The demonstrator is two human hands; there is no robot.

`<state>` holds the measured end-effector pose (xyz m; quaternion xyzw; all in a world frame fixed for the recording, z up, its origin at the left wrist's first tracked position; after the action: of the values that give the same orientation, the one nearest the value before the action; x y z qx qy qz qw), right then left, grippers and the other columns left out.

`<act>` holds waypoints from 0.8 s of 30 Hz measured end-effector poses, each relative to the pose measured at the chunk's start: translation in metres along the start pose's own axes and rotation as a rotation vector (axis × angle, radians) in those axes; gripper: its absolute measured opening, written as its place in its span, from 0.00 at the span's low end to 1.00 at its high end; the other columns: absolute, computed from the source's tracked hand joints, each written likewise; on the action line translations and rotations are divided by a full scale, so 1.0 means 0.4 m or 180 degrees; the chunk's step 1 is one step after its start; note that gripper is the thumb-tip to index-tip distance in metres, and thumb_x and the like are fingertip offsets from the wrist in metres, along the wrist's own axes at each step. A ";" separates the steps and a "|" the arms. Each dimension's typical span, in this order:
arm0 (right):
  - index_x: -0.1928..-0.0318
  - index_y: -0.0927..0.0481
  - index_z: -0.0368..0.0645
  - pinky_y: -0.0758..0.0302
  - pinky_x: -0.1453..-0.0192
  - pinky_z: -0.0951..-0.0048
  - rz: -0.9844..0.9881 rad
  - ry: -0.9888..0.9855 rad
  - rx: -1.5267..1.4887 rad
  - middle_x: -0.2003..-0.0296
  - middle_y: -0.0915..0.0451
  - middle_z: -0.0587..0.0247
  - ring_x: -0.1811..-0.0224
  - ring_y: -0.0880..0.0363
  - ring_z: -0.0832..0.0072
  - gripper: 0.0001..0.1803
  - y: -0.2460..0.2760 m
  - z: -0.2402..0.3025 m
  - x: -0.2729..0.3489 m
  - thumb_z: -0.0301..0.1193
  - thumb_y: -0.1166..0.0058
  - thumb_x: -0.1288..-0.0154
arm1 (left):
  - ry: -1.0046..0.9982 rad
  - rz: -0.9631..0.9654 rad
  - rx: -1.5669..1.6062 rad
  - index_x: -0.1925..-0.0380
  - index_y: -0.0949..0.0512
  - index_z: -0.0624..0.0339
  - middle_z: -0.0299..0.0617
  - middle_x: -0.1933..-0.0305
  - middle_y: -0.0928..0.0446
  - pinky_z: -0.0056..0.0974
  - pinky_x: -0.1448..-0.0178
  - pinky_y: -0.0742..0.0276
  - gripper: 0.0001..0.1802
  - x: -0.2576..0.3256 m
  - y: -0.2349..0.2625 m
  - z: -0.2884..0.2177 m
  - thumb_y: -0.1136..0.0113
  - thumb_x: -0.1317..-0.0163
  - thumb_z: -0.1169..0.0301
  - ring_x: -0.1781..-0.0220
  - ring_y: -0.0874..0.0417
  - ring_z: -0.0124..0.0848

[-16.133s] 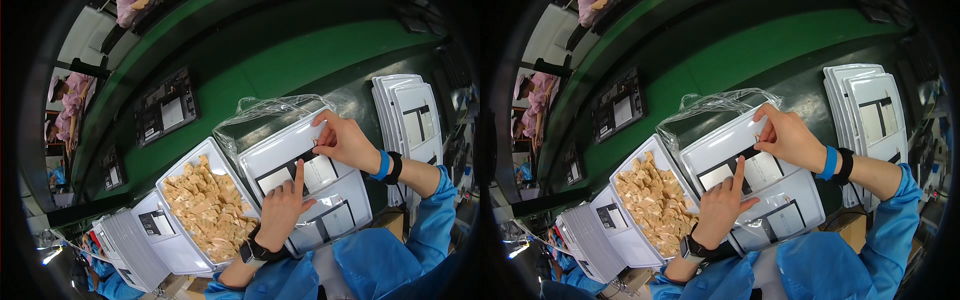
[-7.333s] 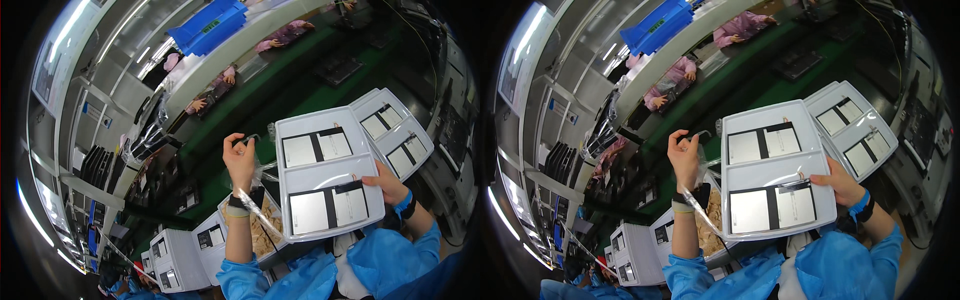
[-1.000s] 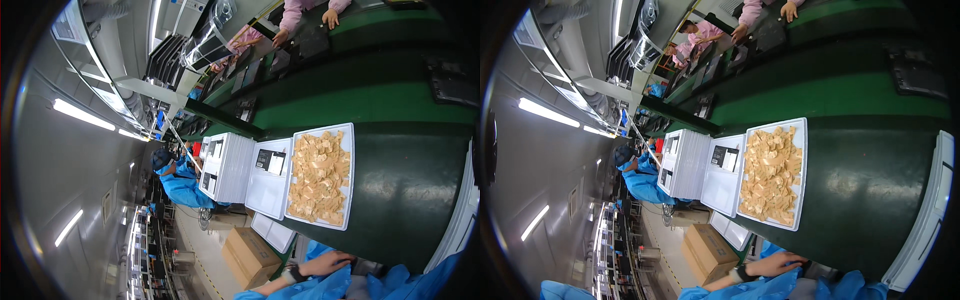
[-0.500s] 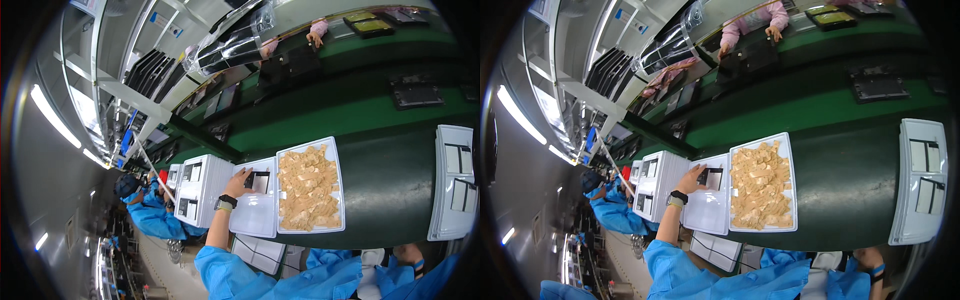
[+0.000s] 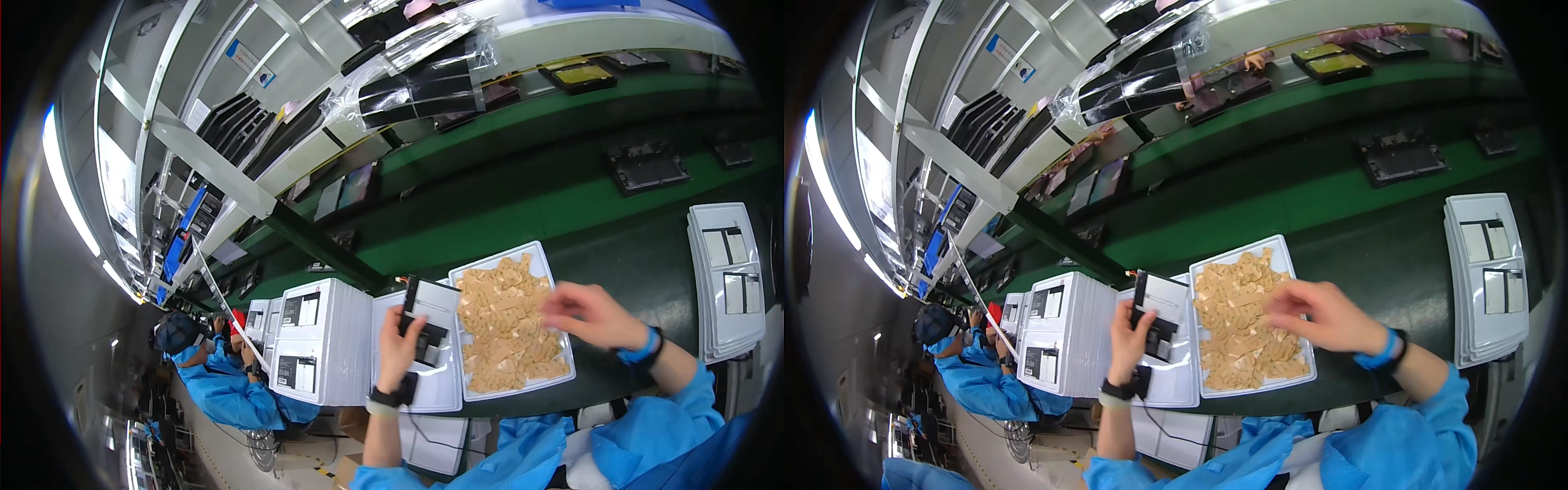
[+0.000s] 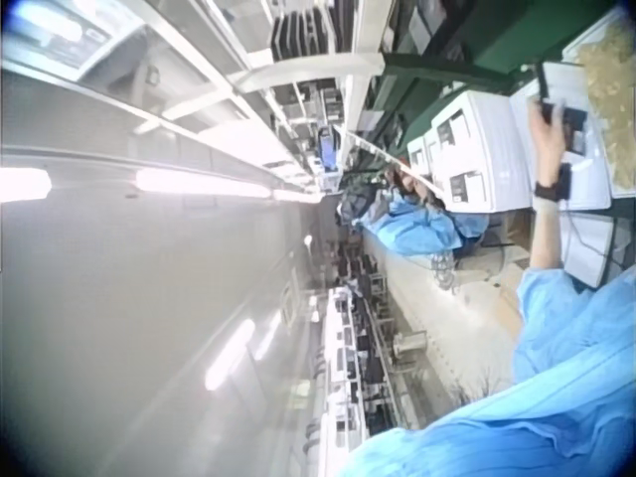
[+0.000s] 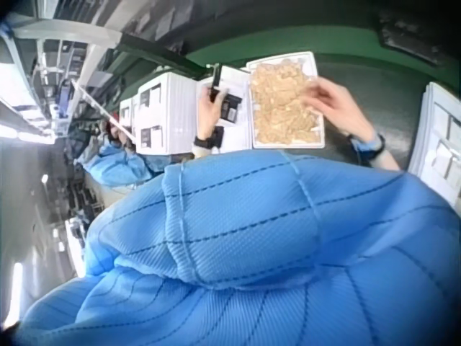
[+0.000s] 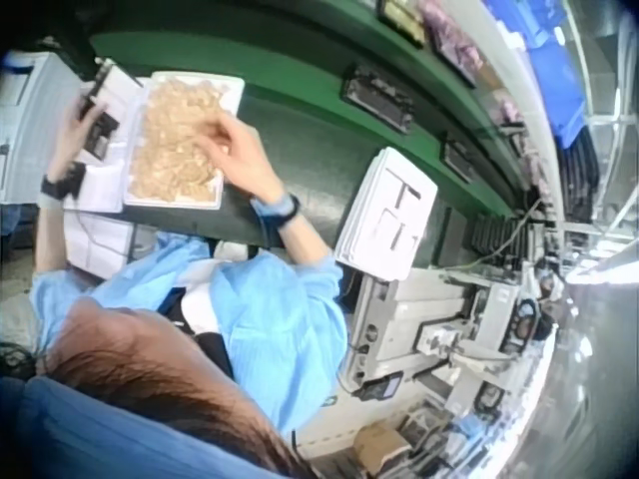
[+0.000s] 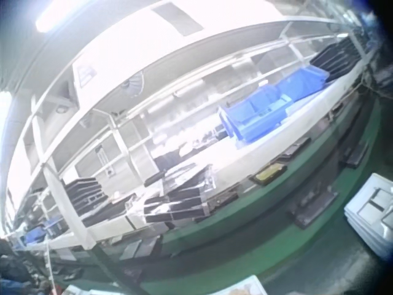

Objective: Assembling electronic components, likely batteries or screens, on a factory production line.

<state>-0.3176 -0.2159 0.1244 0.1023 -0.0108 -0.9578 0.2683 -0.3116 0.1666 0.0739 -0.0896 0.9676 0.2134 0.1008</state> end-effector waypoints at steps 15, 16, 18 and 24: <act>0.55 0.17 0.32 0.13 0.53 0.77 -0.0647 -0.0218 -0.0687 0.63 0.13 0.60 0.61 0.10 0.78 0.06 -0.016 -0.255 -0.245 0.17 0.38 0.32 | 0.1019 -0.0108 0.2321 0.38 0.28 0.68 0.43 0.45 0.14 0.30 0.40 0.21 0.18 0.112 -0.300 -0.051 0.38 0.24 0.78 0.46 0.15 0.24; 0.55 0.17 0.32 0.13 0.53 0.77 -0.0620 -0.0241 -0.0714 0.63 0.13 0.60 0.61 0.10 0.78 0.06 -0.016 -0.270 -0.242 0.17 0.38 0.32 | 0.1049 -0.0138 0.2301 0.38 0.28 0.68 0.43 0.45 0.14 0.30 0.40 0.21 0.18 0.107 -0.316 -0.055 0.38 0.24 0.78 0.46 0.15 0.24; 0.55 0.17 0.32 0.13 0.52 0.77 -0.0513 -0.0191 -0.0735 0.63 0.13 0.61 0.60 0.10 0.78 0.07 -0.024 -0.281 -0.226 0.17 0.37 0.32 | 0.0795 -0.0448 0.2446 0.38 0.28 0.67 0.42 0.45 0.14 0.30 0.40 0.21 0.18 0.094 -0.332 -0.066 0.39 0.24 0.78 0.46 0.15 0.24; 0.53 0.17 0.31 0.12 0.50 0.76 -0.0516 -0.0359 -0.1471 0.61 0.12 0.60 0.60 0.10 0.76 0.09 -0.053 -0.222 -0.197 0.19 0.33 0.32 | 0.0771 -0.0768 0.1816 0.38 0.29 0.68 0.45 0.47 0.14 0.30 0.39 0.21 0.17 0.053 -0.351 -0.050 0.40 0.23 0.78 0.46 0.15 0.25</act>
<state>-0.2446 -0.1540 0.0509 -0.0149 0.2018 -0.9574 0.2058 -0.3048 0.0297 0.0314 -0.1964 0.9757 -0.0918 0.0306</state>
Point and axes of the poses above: each hand's wrist, its own x-axis away from the middle knuckle, its own y-axis out of the back of the hand, z = x × y, the point moved 5 cm from there along -x, towards the middle knuckle
